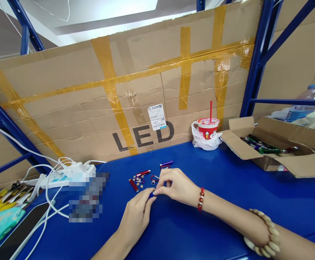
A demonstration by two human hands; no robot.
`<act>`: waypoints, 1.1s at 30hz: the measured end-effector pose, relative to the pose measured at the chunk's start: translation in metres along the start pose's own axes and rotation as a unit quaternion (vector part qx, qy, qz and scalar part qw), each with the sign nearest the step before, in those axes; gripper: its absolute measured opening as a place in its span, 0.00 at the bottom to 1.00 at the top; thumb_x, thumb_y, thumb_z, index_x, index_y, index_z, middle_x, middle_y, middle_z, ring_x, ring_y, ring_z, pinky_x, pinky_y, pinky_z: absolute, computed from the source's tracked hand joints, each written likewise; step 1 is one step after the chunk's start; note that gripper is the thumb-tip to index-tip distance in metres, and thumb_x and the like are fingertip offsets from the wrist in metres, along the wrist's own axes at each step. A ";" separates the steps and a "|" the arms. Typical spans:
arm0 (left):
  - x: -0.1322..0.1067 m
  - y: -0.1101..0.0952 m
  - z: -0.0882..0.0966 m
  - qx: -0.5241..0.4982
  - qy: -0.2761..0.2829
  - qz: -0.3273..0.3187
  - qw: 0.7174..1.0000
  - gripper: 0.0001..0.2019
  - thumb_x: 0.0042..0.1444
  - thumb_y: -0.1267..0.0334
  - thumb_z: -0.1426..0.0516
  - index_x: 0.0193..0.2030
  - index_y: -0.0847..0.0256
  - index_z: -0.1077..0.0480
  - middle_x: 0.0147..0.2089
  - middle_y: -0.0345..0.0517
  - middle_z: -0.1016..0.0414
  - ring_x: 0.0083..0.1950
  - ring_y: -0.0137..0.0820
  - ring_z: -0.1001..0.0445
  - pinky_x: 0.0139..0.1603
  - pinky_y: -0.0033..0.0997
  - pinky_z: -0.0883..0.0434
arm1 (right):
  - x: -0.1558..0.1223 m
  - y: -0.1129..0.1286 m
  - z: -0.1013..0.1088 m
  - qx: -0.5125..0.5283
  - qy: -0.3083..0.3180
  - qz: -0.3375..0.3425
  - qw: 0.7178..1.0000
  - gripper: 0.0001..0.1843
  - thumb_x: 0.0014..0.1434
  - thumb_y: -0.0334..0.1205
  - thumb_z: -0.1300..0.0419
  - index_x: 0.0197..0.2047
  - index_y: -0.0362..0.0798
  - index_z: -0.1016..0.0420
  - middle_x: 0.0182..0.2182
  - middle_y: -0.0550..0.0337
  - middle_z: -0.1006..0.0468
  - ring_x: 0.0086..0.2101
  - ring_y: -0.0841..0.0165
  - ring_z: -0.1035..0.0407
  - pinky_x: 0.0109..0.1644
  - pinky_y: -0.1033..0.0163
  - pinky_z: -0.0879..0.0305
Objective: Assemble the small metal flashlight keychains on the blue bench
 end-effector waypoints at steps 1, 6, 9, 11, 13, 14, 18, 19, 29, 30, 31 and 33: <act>0.000 0.001 -0.001 0.010 -0.005 -0.005 1.000 0.10 0.61 0.65 0.54 0.46 0.60 0.37 0.43 0.44 0.28 0.42 0.28 0.27 0.41 0.23 0.31 | 0.001 -0.003 -0.001 0.003 0.006 -0.012 1.000 0.10 0.46 0.46 0.37 0.24 0.47 0.24 0.24 0.63 0.30 0.23 0.79 0.42 0.25 0.72 0.48; 0.001 0.009 -0.007 -0.012 0.010 0.028 0.999 0.11 0.61 0.63 0.54 0.46 0.61 0.35 0.44 0.46 0.28 0.43 0.30 0.28 0.43 0.26 0.31 | 0.002 -0.014 -0.002 0.010 0.025 -0.052 0.998 0.11 0.45 0.47 0.36 0.25 0.47 0.23 0.26 0.63 0.30 0.23 0.79 0.42 0.24 0.72 0.50; 0.004 0.014 -0.014 -0.059 0.064 0.089 0.992 0.12 0.61 0.62 0.55 0.47 0.61 0.36 0.44 0.46 0.29 0.44 0.31 0.29 0.44 0.28 0.32 | 0.004 -0.016 0.000 -0.011 0.027 -0.052 0.998 0.11 0.46 0.47 0.37 0.26 0.47 0.23 0.26 0.63 0.30 0.22 0.80 0.42 0.25 0.72 0.49; 0.007 0.016 -0.017 -0.086 0.085 0.119 0.986 0.13 0.62 0.62 0.56 0.48 0.61 0.36 0.43 0.47 0.28 0.45 0.32 0.29 0.44 0.29 0.33 | 0.005 -0.016 0.001 -0.026 0.028 -0.052 0.998 0.13 0.47 0.49 0.38 0.27 0.47 0.23 0.26 0.63 0.30 0.22 0.80 0.42 0.24 0.72 0.50; 0.009 0.017 -0.017 -0.107 0.082 0.131 0.982 0.13 0.61 0.61 0.56 0.47 0.62 0.36 0.43 0.47 0.28 0.45 0.32 0.29 0.45 0.29 0.33 | 0.006 -0.016 0.002 -0.030 0.035 -0.047 0.998 0.14 0.47 0.50 0.39 0.27 0.47 0.23 0.27 0.63 0.30 0.22 0.80 0.41 0.24 0.72 0.49; 0.010 0.017 -0.016 -0.117 0.078 0.134 0.981 0.13 0.61 0.61 0.56 0.47 0.62 0.36 0.43 0.47 0.29 0.44 0.32 0.29 0.45 0.29 0.34 | 0.006 -0.015 0.002 -0.027 0.040 -0.044 0.998 0.14 0.48 0.51 0.39 0.27 0.47 0.23 0.28 0.62 0.30 0.21 0.81 0.41 0.24 0.72 0.49; 0.009 0.014 -0.015 -0.142 0.082 0.124 0.979 0.12 0.62 0.60 0.56 0.45 0.60 0.35 0.44 0.45 0.29 0.43 0.30 0.30 0.46 0.28 0.35 | 0.007 -0.016 0.002 -0.011 0.060 -0.040 0.997 0.17 0.47 0.52 0.39 0.28 0.45 0.24 0.30 0.61 0.30 0.20 0.82 0.39 0.24 0.72 0.47; 0.009 0.013 -0.014 -0.142 0.090 0.116 0.979 0.12 0.62 0.60 0.56 0.44 0.60 0.35 0.44 0.45 0.30 0.44 0.30 0.31 0.46 0.29 0.35 | 0.007 -0.016 0.002 -0.010 0.066 -0.037 0.997 0.18 0.46 0.53 0.39 0.28 0.45 0.24 0.29 0.62 0.30 0.19 0.82 0.39 0.24 0.72 0.47; 0.002 0.011 -0.013 -0.088 0.089 0.066 0.990 0.11 0.61 0.65 0.55 0.46 0.61 0.34 0.45 0.47 0.29 0.45 0.32 0.31 0.46 0.32 0.34 | 0.003 -0.019 -0.011 0.092 0.082 -0.067 0.990 0.21 0.41 0.52 0.36 0.24 0.39 0.26 0.25 0.60 0.33 0.15 0.81 0.40 0.17 0.73 0.44; 0.002 0.012 -0.012 -0.082 0.076 0.057 0.992 0.12 0.61 0.65 0.54 0.46 0.62 0.34 0.45 0.48 0.29 0.45 0.33 0.30 0.47 0.32 0.34 | 0.003 -0.020 -0.012 0.113 0.081 -0.098 0.985 0.22 0.39 0.52 0.35 0.24 0.38 0.27 0.24 0.60 0.34 0.15 0.80 0.40 0.16 0.73 0.44; 0.003 0.011 -0.010 -0.077 0.065 0.048 0.994 0.12 0.61 0.65 0.54 0.46 0.63 0.33 0.45 0.48 0.29 0.45 0.33 0.30 0.47 0.32 0.34 | 0.002 -0.022 -0.014 0.131 0.082 -0.132 0.979 0.23 0.38 0.52 0.34 0.23 0.38 0.28 0.23 0.61 0.35 0.14 0.80 0.40 0.14 0.73 0.45; 0.003 0.011 -0.008 -0.073 0.053 0.036 0.995 0.12 0.60 0.65 0.54 0.46 0.62 0.33 0.45 0.48 0.28 0.45 0.32 0.30 0.48 0.32 0.33 | -0.002 -0.026 -0.018 0.154 0.098 -0.199 0.963 0.24 0.36 0.53 0.34 0.24 0.37 0.28 0.18 0.63 0.36 0.14 0.79 0.42 0.13 0.73 0.45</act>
Point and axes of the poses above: each hand's wrist, its own x-axis towards the middle knuckle, its own z-axis out of the back of the hand, y = z × x, the point moved 6 cm from there along x, towards the middle knuckle
